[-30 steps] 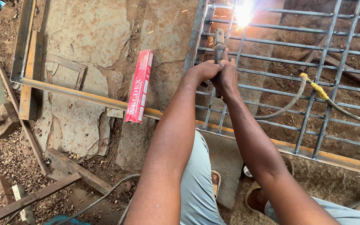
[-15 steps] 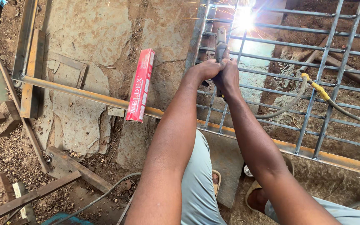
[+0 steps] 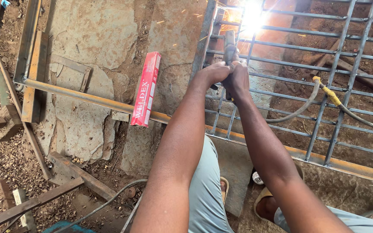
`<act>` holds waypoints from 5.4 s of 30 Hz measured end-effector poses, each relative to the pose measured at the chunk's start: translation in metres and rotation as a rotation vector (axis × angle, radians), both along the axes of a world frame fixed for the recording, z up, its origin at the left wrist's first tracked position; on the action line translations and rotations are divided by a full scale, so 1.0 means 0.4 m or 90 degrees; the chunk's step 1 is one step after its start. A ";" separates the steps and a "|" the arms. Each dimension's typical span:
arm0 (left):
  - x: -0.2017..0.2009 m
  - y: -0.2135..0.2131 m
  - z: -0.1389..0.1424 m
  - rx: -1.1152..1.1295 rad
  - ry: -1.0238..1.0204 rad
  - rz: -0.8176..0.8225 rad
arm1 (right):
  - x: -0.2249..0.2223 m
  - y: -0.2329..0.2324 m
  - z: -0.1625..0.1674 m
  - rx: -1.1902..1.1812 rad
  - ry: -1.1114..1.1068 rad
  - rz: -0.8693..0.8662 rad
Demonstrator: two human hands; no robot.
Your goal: The person sits on a low stool and arc-welds the joints of a metal bar grille laid on a frame, producing sparks and bright arc flashes. They pause to fit a new welding electrode into the holder, tap the electrode, and resume welding different joints across the grille.
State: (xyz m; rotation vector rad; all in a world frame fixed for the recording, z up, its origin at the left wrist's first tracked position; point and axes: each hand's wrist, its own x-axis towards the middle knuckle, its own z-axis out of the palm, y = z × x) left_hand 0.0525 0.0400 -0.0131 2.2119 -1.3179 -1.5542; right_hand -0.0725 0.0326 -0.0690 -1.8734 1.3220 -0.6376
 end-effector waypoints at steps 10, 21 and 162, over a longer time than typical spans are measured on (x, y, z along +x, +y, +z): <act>-0.003 -0.013 -0.031 -0.042 0.067 -0.013 | 0.001 0.009 0.042 -0.022 -0.048 -0.027; -0.002 -0.004 -0.016 -0.032 -0.036 0.009 | 0.003 -0.001 0.012 -0.035 -0.034 0.000; -0.080 -0.039 0.034 0.175 0.000 -0.165 | -0.149 0.119 -0.021 0.408 -0.490 -0.214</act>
